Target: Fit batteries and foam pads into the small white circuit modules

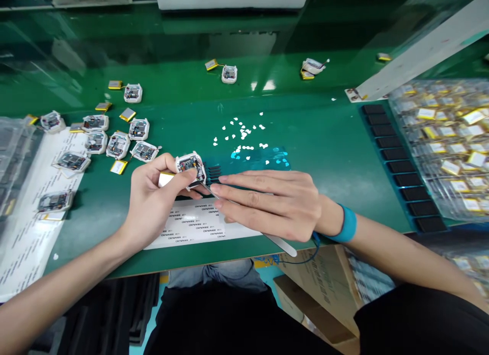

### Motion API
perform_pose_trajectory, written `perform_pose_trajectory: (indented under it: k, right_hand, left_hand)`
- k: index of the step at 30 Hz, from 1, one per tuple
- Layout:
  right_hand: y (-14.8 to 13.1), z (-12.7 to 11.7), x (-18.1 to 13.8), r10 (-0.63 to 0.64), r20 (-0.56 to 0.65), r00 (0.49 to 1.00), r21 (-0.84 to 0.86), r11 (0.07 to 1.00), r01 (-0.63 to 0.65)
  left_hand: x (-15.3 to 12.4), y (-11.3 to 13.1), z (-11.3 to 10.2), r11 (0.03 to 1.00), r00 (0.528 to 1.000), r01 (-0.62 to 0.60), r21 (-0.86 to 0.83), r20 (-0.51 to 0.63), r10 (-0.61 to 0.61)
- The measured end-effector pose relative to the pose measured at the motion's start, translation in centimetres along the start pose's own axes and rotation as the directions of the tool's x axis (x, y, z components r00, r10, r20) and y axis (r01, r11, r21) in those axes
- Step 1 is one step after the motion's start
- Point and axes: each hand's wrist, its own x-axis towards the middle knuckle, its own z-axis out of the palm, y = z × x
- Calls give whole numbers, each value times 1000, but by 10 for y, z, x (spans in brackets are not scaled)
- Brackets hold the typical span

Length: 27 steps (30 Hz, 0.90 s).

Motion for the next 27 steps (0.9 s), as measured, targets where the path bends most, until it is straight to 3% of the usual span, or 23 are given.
perform_pose_trajectory:
  k: [3,11,17,27]
  right_hand:
    - [0,-5,3,34,68,997,60,997,-38]
    - [-2,-6,1,190,60,980,161,967,-197]
    - [-4,-11,4,303,68,951,242,919,-310]
    - [2,-6,2,252,41,967,226,940,-255]
  left_hand:
    - [0,-1,-1,999,999,-29,35,27,28]
    - [1,-2,3,980,991,-127,155,47,122]
    - [2,-1,5,980,994,-113,161,27,110]
    - [4,3,-1,993,996,-40,108,90,31]
